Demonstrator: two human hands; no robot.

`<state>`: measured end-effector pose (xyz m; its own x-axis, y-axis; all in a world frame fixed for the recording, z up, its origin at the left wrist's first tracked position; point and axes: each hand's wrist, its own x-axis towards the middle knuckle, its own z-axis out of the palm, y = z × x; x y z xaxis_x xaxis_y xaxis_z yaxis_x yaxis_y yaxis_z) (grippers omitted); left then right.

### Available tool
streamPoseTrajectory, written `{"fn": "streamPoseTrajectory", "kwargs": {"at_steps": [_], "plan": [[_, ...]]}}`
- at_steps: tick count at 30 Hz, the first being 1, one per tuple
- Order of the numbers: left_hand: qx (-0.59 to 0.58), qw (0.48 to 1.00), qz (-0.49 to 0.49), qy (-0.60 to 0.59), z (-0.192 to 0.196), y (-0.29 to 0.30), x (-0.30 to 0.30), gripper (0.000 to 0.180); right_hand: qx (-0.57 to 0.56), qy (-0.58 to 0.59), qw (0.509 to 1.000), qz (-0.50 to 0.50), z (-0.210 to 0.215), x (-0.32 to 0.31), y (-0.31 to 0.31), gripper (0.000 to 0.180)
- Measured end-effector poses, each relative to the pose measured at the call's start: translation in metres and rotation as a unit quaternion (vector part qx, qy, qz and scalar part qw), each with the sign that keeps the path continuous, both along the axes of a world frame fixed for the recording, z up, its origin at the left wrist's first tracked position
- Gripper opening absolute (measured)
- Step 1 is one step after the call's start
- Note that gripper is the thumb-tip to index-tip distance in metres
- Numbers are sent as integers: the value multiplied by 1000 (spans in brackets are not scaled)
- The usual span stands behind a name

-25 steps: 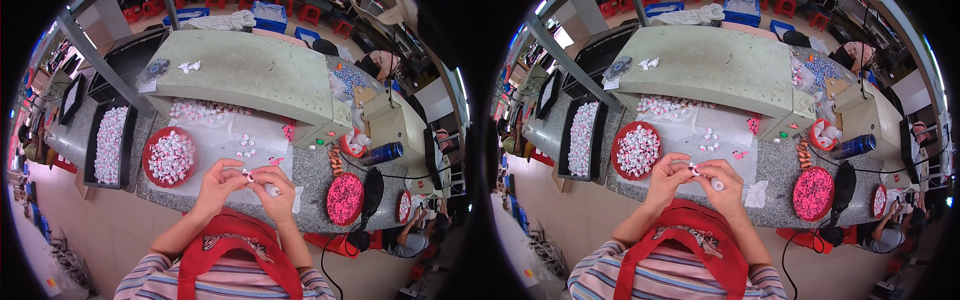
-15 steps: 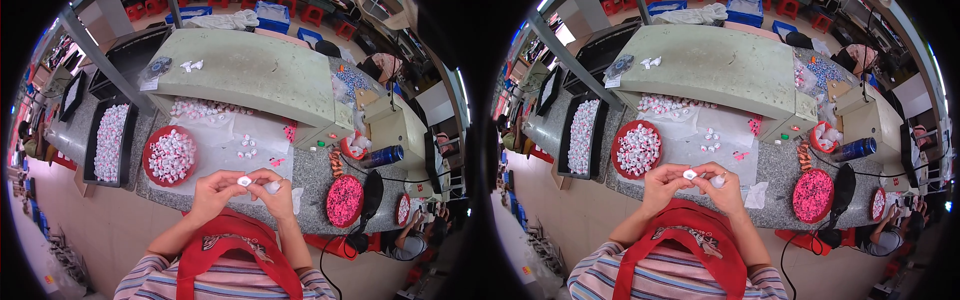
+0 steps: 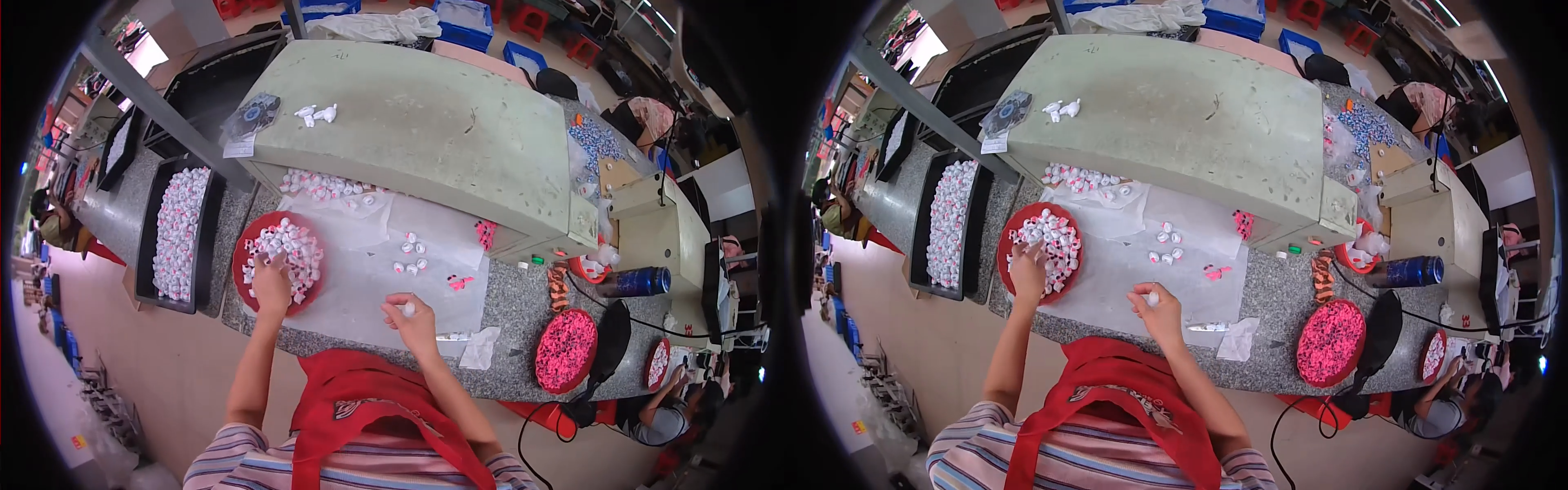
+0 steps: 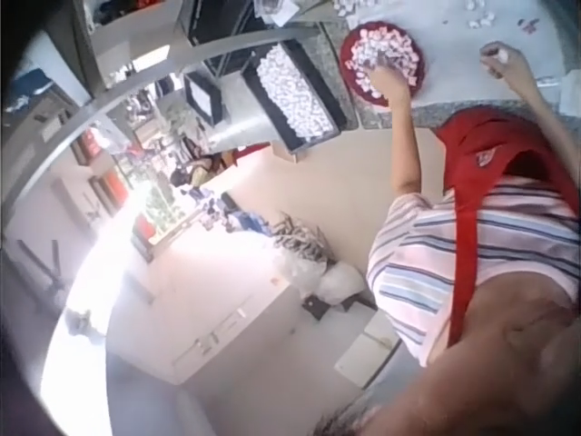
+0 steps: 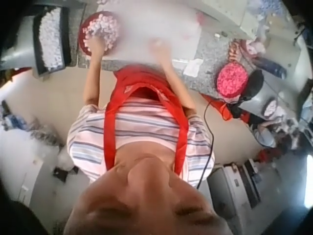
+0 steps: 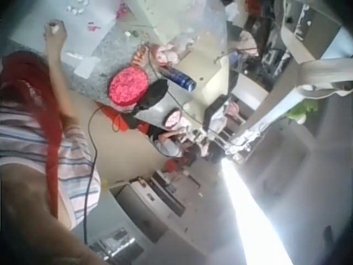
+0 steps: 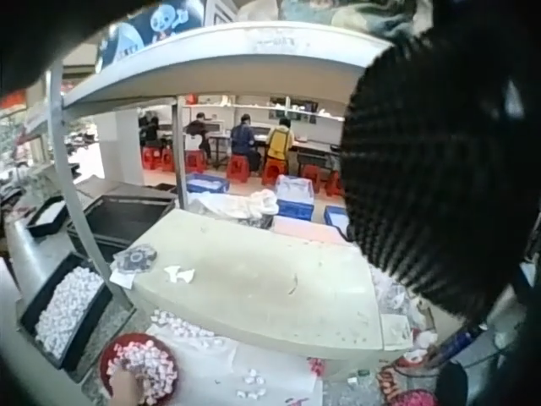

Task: Assembling small ceramic components by applying a substance from a squeeze bottle.

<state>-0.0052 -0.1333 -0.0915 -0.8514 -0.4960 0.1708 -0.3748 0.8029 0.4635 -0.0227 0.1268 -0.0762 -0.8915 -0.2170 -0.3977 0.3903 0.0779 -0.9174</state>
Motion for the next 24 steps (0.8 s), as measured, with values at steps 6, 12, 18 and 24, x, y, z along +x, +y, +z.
{"fn": "streamPoseTrajectory", "kwargs": {"at_steps": [6, 12, 18, 24], "plan": [[-82, 982, -169, -1, -53, 20, -186, 41, 137, 144, 979, -40, -53, -38, 30, 16], [-146, 941, -245, 180, -166, 1, -238, 45, 364, 237, 901, -15, -34, -106, 52, 29], [-171, 954, -247, -17, -121, 79, -205, 43, 454, 515, 727, 12, -121, -223, 112, 44], [-61, 964, -240, 92, -88, 77, -135, 35, 605, 360, 704, 90, -106, -191, 68, 47]]}}
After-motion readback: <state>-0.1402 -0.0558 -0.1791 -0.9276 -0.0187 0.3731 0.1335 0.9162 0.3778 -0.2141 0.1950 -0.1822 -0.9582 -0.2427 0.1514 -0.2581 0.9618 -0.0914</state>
